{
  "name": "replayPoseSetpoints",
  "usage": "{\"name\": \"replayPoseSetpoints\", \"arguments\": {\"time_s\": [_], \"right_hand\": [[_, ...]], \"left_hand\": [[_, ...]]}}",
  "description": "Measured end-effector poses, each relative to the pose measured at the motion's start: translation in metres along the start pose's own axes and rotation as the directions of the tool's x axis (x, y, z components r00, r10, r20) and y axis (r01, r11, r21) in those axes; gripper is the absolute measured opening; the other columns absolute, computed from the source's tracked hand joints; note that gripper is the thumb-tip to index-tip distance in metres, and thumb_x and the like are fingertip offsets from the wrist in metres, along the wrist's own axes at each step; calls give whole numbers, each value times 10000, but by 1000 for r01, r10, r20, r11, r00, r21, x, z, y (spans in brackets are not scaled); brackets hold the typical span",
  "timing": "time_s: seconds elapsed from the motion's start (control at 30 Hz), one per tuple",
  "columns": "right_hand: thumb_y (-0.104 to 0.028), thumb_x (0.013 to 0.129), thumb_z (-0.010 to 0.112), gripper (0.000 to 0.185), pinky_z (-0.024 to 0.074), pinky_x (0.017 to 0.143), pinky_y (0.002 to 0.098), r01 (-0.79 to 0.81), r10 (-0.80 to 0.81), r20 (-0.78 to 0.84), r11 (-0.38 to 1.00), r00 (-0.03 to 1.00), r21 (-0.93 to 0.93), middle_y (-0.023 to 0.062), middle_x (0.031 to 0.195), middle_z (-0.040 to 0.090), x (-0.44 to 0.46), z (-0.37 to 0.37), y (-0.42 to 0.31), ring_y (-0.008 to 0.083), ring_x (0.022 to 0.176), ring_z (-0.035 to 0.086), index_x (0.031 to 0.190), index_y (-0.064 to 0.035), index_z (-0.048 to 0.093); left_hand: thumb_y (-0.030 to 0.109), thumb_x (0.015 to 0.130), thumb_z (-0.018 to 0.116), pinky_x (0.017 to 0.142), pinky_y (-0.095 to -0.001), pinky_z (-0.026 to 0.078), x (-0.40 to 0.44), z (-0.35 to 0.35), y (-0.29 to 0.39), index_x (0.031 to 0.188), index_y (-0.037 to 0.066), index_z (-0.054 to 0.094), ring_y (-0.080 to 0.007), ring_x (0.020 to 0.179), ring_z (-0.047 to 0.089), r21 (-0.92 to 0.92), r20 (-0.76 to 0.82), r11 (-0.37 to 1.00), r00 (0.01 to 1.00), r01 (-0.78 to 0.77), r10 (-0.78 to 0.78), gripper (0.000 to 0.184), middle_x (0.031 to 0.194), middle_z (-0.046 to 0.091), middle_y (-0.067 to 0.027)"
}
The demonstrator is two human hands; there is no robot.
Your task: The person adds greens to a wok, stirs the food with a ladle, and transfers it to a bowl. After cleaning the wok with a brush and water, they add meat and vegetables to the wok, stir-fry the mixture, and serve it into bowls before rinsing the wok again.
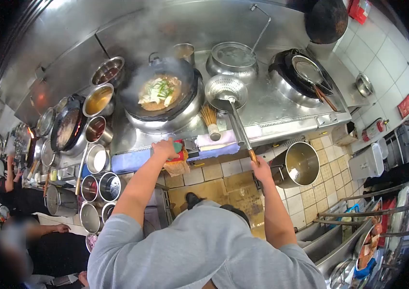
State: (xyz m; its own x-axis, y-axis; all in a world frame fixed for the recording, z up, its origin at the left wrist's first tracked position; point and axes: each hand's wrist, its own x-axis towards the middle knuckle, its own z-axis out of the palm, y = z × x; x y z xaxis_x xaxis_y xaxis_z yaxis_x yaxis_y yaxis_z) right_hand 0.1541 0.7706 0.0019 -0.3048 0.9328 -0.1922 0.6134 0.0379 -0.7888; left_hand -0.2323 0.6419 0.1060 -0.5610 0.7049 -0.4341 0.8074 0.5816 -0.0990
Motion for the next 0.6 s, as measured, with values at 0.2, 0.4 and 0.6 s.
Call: {"name": "replayPoseSetpoints", "arguments": {"time_s": [0.2, 0.4, 0.6], "right_hand": [[-194, 809, 569, 463, 462, 790, 462, 175, -202, -22, 890, 979, -420, 257, 945, 602, 47, 19, -57, 421, 930, 567, 1219, -25, 434], [-214, 843, 542, 427, 453, 796, 465, 106, -122, -66, 974, 990, -201, 284, 914, 602, 67, 8, -99, 432, 894, 580, 1184, 29, 456], [-188, 859, 502, 477, 441, 842, 449, 342, -386, -331, 921, 861, -184, 271, 1025, 586, 194, -5, -149, 437, 964, 550, 1257, 52, 398]], "left_hand": [[384, 622, 763, 845, -450, 459, 45, 27, -8, 1255, 93, 404, -285, 1062, 575, 4, 190, 997, 979, -74, 72, 783, 1200, 557, -129], [223, 655, 674, 819, -354, 475, 17, 33, -36, 1213, 24, 431, -264, 1016, 591, -552, 13, 823, 986, -133, 169, 641, 1088, 600, -185], [135, 755, 596, 724, -328, 470, -48, 180, -75, 1043, 55, 552, -174, 831, 566, -961, 276, 19, 961, 276, 28, 303, 939, 585, -45]]}}
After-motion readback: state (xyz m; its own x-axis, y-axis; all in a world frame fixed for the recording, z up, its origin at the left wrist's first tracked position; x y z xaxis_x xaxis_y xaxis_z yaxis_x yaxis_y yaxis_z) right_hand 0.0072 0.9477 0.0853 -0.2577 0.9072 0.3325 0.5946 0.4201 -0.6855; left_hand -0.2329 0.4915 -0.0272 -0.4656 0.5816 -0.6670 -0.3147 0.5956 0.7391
